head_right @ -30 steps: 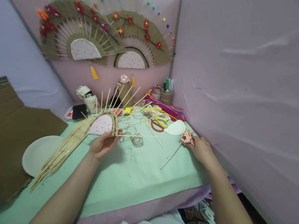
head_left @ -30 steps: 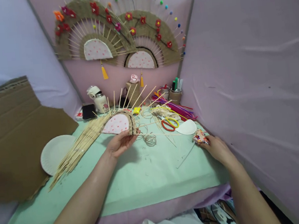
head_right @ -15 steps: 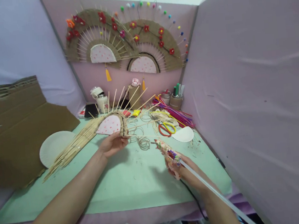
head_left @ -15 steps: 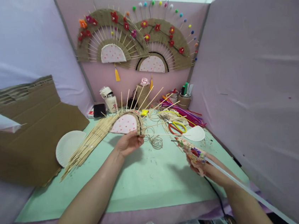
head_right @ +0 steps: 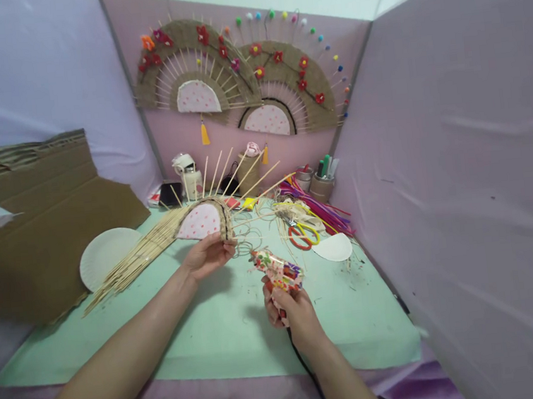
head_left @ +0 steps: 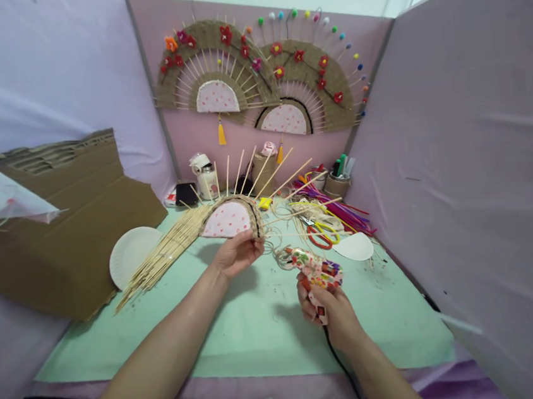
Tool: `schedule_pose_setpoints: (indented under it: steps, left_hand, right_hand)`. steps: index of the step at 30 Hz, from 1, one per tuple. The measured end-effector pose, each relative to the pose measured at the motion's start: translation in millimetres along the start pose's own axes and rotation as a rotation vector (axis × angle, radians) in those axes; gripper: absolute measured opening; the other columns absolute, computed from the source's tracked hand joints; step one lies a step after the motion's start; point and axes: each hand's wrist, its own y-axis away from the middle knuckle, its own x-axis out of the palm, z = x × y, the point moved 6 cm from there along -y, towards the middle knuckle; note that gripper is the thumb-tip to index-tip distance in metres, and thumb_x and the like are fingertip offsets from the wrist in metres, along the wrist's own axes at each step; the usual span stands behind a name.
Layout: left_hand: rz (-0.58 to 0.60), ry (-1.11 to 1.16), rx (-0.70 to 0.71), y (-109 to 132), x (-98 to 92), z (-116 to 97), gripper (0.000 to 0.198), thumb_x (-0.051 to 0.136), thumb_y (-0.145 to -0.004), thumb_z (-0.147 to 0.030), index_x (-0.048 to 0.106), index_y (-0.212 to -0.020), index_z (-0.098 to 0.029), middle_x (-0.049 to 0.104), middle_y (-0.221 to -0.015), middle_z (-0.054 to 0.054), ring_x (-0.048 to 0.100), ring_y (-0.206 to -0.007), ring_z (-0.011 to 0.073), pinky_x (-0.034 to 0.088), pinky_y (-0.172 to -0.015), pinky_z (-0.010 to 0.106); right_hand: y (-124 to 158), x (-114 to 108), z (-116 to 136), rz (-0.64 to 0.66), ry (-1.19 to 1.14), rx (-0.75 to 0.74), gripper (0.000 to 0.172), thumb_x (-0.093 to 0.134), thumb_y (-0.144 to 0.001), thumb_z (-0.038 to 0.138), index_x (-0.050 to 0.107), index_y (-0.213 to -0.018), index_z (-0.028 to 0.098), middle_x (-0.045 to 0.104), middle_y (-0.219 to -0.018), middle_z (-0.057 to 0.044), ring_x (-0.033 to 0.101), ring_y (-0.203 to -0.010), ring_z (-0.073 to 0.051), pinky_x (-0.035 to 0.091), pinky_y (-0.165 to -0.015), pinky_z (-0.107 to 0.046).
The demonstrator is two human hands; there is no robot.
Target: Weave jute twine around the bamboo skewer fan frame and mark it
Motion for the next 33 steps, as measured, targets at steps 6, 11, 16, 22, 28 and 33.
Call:
schedule_pose_setpoints:
  steps: [6, 11, 16, 22, 28, 33]
  left_hand:
    - [0.104, -0.131, -0.090, 5.8, 0.6, 10.2, 0.020, 0.069, -0.063, -0.004, 0.068, -0.082, -0.009, 0.067, -0.078, 0.007, 0.058, -0.066, 0.0108, 0.046, -0.059, 0.020]
    - [0.115, -0.143, -0.110, 5.5, -0.4, 12.9, 0.024, 0.076, -0.058, -0.007, 0.068, -0.080, -0.006, 0.067, -0.075, 0.008, 0.057, -0.063, 0.0101, 0.045, -0.060, 0.022]
    - [0.075, -0.091, -0.104, 4.0, 0.2, 12.9, 0.021, 0.076, -0.059, -0.008, 0.067, -0.078, -0.005, 0.066, -0.074, 0.008, 0.057, -0.066, 0.0106, 0.046, -0.062, 0.021]
    - [0.021, 0.009, -0.047, 3.1, 4.9, 16.7, 0.009, 0.070, -0.066, -0.005, 0.065, -0.073, -0.007, 0.063, -0.070, 0.006, 0.057, -0.064, 0.0097, 0.047, -0.060, 0.020]
    - [0.003, 0.046, 0.007, 6.2, 13.8, 21.6, 0.008, 0.070, -0.066, -0.006, 0.065, -0.073, -0.007, 0.063, -0.068, 0.006, 0.055, -0.061, 0.0096, 0.047, -0.059, 0.021]
    - [0.014, 0.017, 0.020, 7.0, 18.0, 24.8, 0.009, 0.069, -0.067, -0.007, 0.066, -0.075, -0.007, 0.062, -0.067, 0.005, 0.053, -0.060, 0.0096, 0.046, -0.058, 0.022]
  right_hand:
    - [-2.8, 9.0, 5.7, 0.001, -0.142, 0.002, 0.037, 0.065, -0.071, 0.051, 0.055, -0.090, 0.021, 0.043, -0.062, 0.005, 0.026, -0.040, -0.003, 0.020, -0.032, -0.017]
    - [-3.7, 15.2, -2.5, 0.034, -0.082, 0.064, 0.036, 0.065, -0.072, 0.049, 0.058, -0.089, 0.018, 0.048, -0.063, 0.004, 0.028, -0.039, -0.003, 0.021, -0.032, -0.016]
    - [-4.4, 18.6, -10.1, 0.043, -0.106, 0.098, 0.033, 0.065, -0.074, 0.047, 0.058, -0.088, 0.018, 0.050, -0.063, 0.003, 0.032, -0.039, -0.003, 0.023, -0.032, -0.015]
    - [-8.0, 22.9, -15.4, -0.019, -0.138, 0.011, 0.034, 0.065, -0.074, 0.048, 0.057, -0.091, 0.018, 0.049, -0.064, 0.005, 0.033, -0.039, -0.003, 0.024, -0.032, -0.015]
    - [-14.7, 20.4, -24.1, -0.145, 0.066, -0.185, 0.035, 0.057, -0.081, 0.050, 0.056, -0.086, 0.016, 0.047, -0.055, 0.005, 0.037, -0.040, -0.006, 0.028, -0.035, -0.018]
    - [-7.1, 19.6, -15.4, -0.249, 0.452, -0.404, 0.032, 0.049, -0.087, 0.045, 0.055, -0.073, 0.017, 0.043, -0.048, 0.004, 0.040, -0.042, -0.010, 0.033, -0.040, -0.022]
